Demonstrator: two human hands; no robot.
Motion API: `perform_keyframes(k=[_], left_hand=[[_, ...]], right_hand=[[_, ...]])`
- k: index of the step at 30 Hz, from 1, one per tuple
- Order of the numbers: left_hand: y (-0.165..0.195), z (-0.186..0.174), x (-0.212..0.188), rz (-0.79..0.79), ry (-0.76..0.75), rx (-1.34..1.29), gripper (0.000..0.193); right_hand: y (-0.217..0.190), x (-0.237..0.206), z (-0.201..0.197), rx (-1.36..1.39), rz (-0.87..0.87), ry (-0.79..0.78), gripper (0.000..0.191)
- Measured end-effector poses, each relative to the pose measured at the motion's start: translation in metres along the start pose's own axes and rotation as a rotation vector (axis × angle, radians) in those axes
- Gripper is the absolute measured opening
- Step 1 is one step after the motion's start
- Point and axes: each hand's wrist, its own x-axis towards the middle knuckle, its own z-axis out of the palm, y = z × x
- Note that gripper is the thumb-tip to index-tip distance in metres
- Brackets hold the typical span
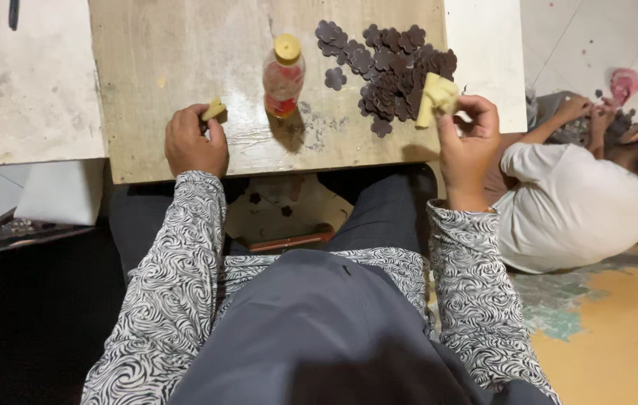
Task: The person sits on the floor and assembles small flower-shaped decorative pieces by pressing a dark brown cutout onto a pale yellow foam base. They handle the pieces one at a time, occasionally adjusting the position of a bottle and a foam block on the table.
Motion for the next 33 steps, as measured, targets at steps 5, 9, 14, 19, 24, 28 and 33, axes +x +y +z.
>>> perform_keyframes(k=[5,9,14,19,24,28,33], left_hand=[[-0.001,0.0,0.002,-0.012,0.003,-0.027,0.015],[-0.003,0.001,0.004,-0.027,0.049,-0.064,0.018],[-0.006,-0.002,0.008,-0.043,0.044,-0.041,0.023],[-0.007,-0.001,0.005,-0.068,0.002,-0.061,0.021],[-0.005,0.001,0.004,-0.082,-0.024,-0.036,0.019],[-0.007,0.001,0.005,-0.058,-0.004,-0.024,0.02],[-0.009,0.002,0.003,-0.056,0.014,-0.031,0.022]], right_hand=[[0.03,0.022,-0.021,-0.399,0.13,0.212,0.026],[0.032,0.043,-0.023,-0.691,0.057,0.173,0.029],[0.029,0.031,-0.001,-0.965,-0.211,0.169,0.04],[0.029,0.004,0.043,-0.622,-0.07,0.156,0.043],[0.025,-0.003,0.067,-0.859,-0.128,0.128,0.05],[0.023,0.004,0.069,-0.488,0.169,0.088,0.029],[0.039,0.025,0.06,-0.4,0.103,0.287,0.036]])
